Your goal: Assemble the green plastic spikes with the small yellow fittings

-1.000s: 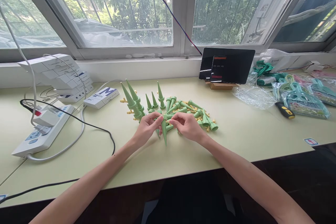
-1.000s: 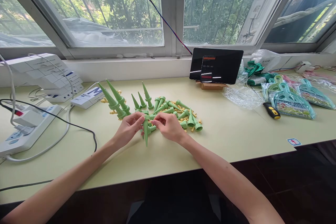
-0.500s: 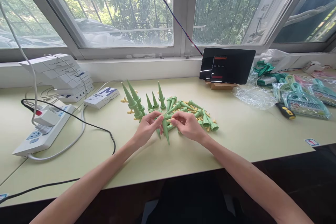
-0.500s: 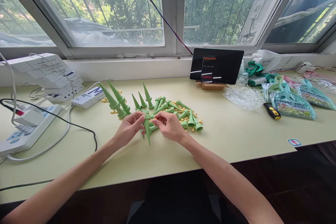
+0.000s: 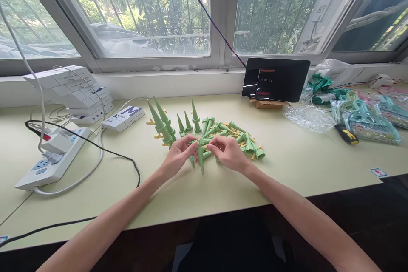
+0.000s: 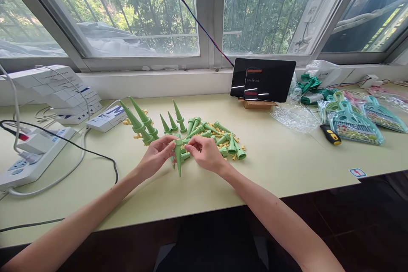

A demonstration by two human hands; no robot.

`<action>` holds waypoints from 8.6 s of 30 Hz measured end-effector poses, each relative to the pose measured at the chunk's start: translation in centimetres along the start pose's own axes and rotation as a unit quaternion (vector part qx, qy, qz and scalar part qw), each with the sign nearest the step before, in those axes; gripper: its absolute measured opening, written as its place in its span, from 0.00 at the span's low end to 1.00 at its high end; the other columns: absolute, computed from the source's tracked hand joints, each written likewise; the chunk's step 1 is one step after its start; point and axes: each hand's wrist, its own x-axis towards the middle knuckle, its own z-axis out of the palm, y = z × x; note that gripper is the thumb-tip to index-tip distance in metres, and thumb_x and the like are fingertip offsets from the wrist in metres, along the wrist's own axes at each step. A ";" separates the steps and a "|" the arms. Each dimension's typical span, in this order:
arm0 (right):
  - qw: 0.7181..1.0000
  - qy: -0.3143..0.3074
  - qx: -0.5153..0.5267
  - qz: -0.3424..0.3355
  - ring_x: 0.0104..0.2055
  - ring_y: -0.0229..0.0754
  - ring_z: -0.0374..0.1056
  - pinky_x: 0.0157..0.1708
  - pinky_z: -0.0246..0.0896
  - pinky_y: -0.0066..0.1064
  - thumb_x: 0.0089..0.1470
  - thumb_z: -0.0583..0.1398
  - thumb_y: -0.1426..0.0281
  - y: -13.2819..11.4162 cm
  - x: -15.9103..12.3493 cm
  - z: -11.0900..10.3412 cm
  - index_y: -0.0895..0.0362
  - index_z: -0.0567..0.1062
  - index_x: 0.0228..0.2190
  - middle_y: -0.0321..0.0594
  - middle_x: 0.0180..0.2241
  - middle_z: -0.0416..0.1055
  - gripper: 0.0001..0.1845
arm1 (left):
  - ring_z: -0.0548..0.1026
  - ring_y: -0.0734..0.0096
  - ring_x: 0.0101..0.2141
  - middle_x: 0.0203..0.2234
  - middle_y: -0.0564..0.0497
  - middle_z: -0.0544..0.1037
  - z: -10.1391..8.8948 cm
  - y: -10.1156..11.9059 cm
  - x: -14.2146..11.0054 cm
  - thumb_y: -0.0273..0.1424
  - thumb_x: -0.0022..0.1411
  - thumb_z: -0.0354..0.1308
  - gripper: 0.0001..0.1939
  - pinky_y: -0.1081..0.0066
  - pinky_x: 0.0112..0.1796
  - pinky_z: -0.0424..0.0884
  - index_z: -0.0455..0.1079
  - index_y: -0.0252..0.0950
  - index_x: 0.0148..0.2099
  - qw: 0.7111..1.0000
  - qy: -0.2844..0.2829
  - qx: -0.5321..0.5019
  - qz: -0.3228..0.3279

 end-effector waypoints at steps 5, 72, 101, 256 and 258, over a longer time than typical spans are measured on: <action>1.000 -0.009 -0.017 0.003 0.20 0.35 0.54 0.20 0.50 0.29 0.58 0.58 0.51 0.0 0.0 0.0 0.56 0.69 0.24 0.34 0.19 0.62 0.22 | 0.73 0.72 0.23 0.26 0.51 0.75 0.0 0.2 -0.2 0.42 0.64 0.60 0.16 0.70 0.26 0.74 0.74 0.36 0.46 0.999 -0.018 0.047 0.012; 0.999 0.027 -0.014 -0.014 0.25 0.37 0.61 0.25 0.57 0.29 0.61 0.56 0.62 0.2 0.0 0.0 0.57 0.72 0.31 0.37 0.26 0.69 0.12 | 0.75 0.75 0.26 0.38 0.51 0.74 0.5 0.7 -0.1 0.36 0.61 0.64 0.17 0.68 0.32 0.77 0.67 0.39 0.50 0.999 -0.005 -0.037 -0.001; 0.999 -0.021 -0.039 -0.017 0.20 0.34 0.56 0.21 0.53 0.29 0.63 0.55 0.63 -0.2 -0.2 -0.2 0.57 0.72 0.25 0.35 0.20 0.67 0.17 | 0.75 0.72 0.22 0.29 0.50 0.79 0.3 0.1 -0.1 0.38 0.63 0.61 0.13 0.68 0.24 0.77 0.70 0.36 0.46 0.998 -0.039 -0.058 -0.005; 0.992 -0.036 -0.081 -0.086 0.21 0.34 0.53 0.24 0.51 0.28 0.62 0.57 0.66 0.5 -0.4 -0.1 0.57 0.69 0.26 0.33 0.20 0.63 0.13 | 0.70 0.75 0.12 0.15 0.56 0.74 1.0 0.9 -0.7 0.38 0.65 0.60 0.11 0.76 0.15 0.69 0.67 0.35 0.41 0.996 -0.068 -0.048 0.010; 0.992 -0.036 -0.085 -0.085 0.21 0.34 0.53 0.24 0.51 0.28 0.62 0.56 0.66 0.5 -0.4 -0.1 0.57 0.68 0.26 0.33 0.20 0.63 0.13 | 0.70 0.75 0.12 0.15 0.56 0.74 1.0 0.8 -0.7 0.37 0.65 0.60 0.11 0.76 0.15 0.69 0.67 0.35 0.42 0.996 -0.068 -0.050 0.010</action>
